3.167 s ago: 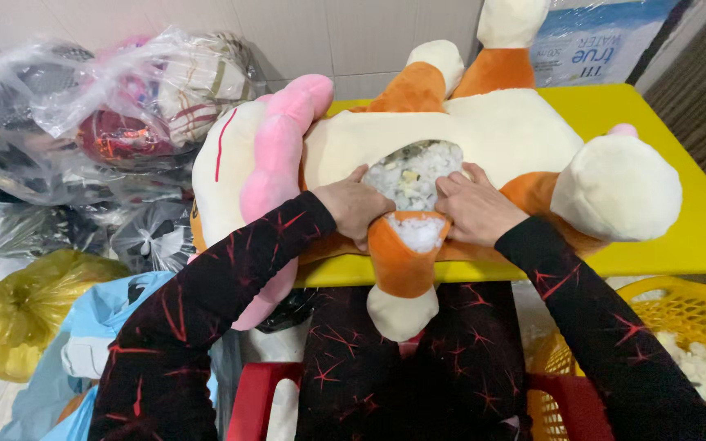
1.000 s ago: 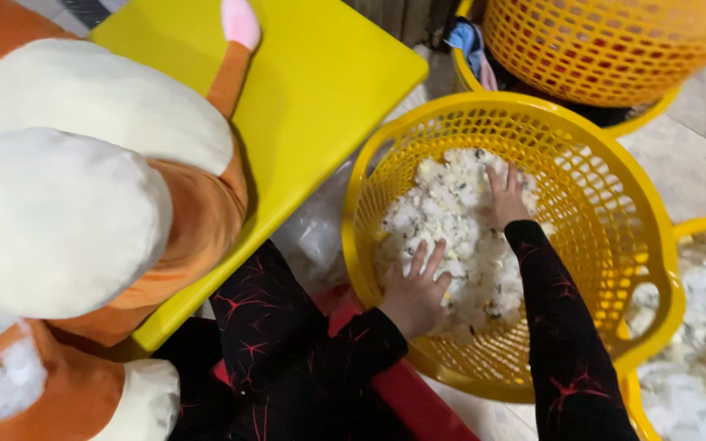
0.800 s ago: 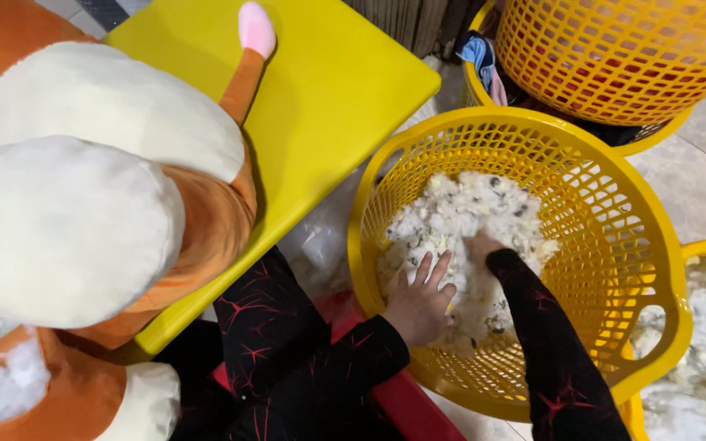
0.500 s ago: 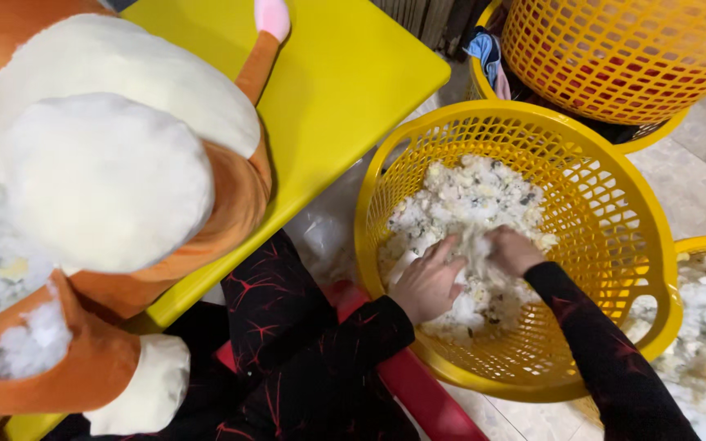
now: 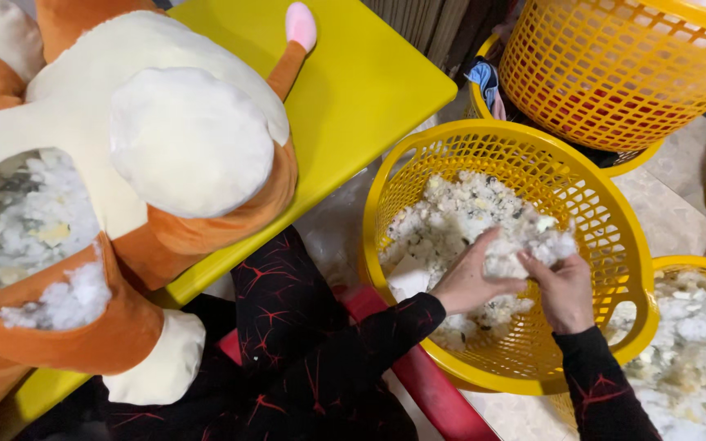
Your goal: The person repeatedly scoops white stuffing from a yellow basket and packs it into the torso opening of a large plush toy on a yellow table. The hands press and distribute the stuffing inside the toy throughout the clip.
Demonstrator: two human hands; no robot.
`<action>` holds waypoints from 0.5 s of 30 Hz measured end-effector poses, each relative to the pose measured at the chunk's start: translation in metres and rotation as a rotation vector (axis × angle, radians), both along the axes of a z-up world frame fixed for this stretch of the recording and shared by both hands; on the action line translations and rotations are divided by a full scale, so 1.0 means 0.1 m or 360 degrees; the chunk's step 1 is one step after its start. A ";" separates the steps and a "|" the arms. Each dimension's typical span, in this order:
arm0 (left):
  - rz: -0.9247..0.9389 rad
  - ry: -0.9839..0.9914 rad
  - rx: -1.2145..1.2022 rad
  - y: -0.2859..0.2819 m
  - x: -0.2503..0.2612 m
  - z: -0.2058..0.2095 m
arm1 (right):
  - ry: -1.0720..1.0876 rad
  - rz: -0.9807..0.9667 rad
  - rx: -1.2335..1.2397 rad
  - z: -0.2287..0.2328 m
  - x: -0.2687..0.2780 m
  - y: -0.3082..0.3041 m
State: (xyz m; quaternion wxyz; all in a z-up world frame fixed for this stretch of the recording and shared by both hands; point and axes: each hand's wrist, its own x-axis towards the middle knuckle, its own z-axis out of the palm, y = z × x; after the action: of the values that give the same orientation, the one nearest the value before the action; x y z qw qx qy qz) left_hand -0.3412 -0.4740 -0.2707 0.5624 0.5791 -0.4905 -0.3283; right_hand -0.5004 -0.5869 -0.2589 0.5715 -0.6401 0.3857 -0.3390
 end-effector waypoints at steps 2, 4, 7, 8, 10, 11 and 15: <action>-0.0015 0.0167 0.0142 -0.01 -0.03 0.01 | 0.0083 0.0000 -0.0217 -0.03 -0.09 0.05; -0.0008 0.0099 0.0348 0.00 0.05 0.02 | 0.0039 -0.0127 -0.0302 -0.11 -0.19 -0.02; 0.0103 0.0098 0.0559 0.07 0.21 0.02 | 0.0115 -0.0284 -0.0549 -0.36 -0.34 -0.24; 0.0159 0.0120 0.0611 0.11 0.23 0.00 | 0.0167 -0.0330 -0.0654 -0.45 -0.41 -0.31; 0.0105 0.0329 0.0673 0.14 0.22 -0.04 | 0.0864 -0.0156 -0.1308 -0.62 -0.54 -0.44; 0.0091 0.0433 0.0693 0.13 0.22 -0.07 | 0.1206 -0.0057 -0.1641 -0.68 -0.56 -0.52; 0.0099 0.0480 0.0188 0.18 0.10 0.00 | 0.0986 0.0265 -0.0679 -0.82 -0.53 -0.46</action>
State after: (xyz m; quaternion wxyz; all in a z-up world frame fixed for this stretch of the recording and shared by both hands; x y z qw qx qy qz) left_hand -0.3312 -0.4558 -0.2709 0.6044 0.5703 -0.3621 -0.4223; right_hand -0.5535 -0.6325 -0.3413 0.3075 -0.8459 0.4075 -0.1546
